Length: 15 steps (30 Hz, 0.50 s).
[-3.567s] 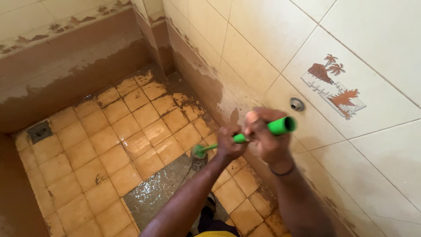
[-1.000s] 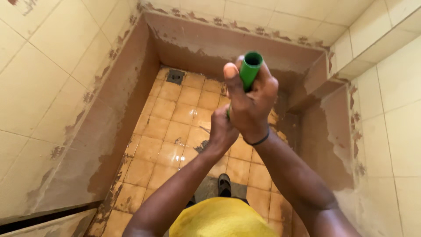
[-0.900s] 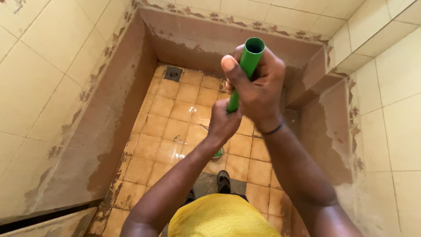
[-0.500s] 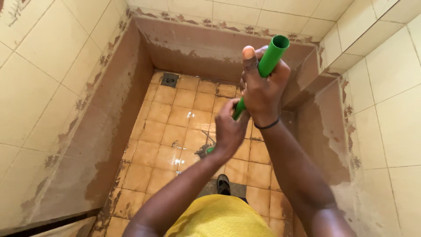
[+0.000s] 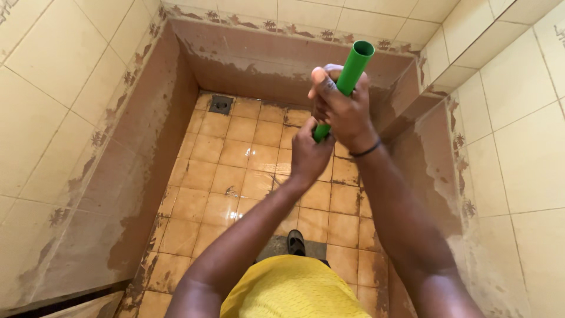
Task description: The person mops a tiled bathroom floor using a green-handled mop. They repeatedly dip the mop into a bucket and scrub the floor, moving water and debris toward the drain.
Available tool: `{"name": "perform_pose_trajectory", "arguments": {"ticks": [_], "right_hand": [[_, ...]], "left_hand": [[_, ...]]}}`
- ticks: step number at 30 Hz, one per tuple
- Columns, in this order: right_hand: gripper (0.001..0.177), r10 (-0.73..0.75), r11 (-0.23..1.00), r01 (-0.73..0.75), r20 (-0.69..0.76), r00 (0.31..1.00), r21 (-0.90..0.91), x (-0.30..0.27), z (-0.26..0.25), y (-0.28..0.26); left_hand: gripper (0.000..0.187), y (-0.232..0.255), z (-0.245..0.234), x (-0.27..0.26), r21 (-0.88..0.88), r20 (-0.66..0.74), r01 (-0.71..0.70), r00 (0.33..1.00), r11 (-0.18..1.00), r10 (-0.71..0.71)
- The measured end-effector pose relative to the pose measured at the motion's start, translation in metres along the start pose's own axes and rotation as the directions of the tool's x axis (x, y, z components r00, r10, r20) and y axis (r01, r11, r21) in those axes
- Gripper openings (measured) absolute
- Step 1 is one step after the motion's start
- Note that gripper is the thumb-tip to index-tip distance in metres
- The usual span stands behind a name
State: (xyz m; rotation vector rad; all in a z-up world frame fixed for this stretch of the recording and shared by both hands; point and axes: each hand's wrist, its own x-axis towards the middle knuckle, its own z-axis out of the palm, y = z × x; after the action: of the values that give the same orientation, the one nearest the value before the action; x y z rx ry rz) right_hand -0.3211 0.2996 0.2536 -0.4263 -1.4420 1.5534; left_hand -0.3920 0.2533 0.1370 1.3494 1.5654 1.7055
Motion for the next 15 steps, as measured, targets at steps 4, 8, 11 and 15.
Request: {"name": "perform_pose_trajectory", "arguments": {"ticks": [4, 8, 11, 15], "right_hand": [[0.036, -0.124, 0.984, 0.088, -0.238, 0.963, -0.157, -0.010, 0.014, 0.015], [0.027, -0.068, 0.980, 0.103, 0.198, 0.978, -0.173, -0.008, -0.010, 0.002], [0.030, -0.017, 0.979, -0.088, 0.510, 0.860, 0.181, 0.002, -0.022, 0.002], [0.029, 0.068, 0.996, -0.080, 0.244, 0.967, 0.042, -0.007, -0.022, 0.015]], "left_hand": [[0.029, 0.005, 0.008, -0.023, 0.066, -0.146, -0.239, 0.958, 0.969, 0.246], [0.013, -0.003, 0.004, -0.007, -0.035, -0.007, 0.055, 0.998, 0.998, -0.055], [0.020, -0.008, 0.002, 0.000, 0.001, 0.123, 0.181, 0.976, 0.984, -0.180], [0.021, -0.011, 0.001, 0.002, -0.091, 0.092, 0.092, 0.992, 0.992, -0.083]]}}
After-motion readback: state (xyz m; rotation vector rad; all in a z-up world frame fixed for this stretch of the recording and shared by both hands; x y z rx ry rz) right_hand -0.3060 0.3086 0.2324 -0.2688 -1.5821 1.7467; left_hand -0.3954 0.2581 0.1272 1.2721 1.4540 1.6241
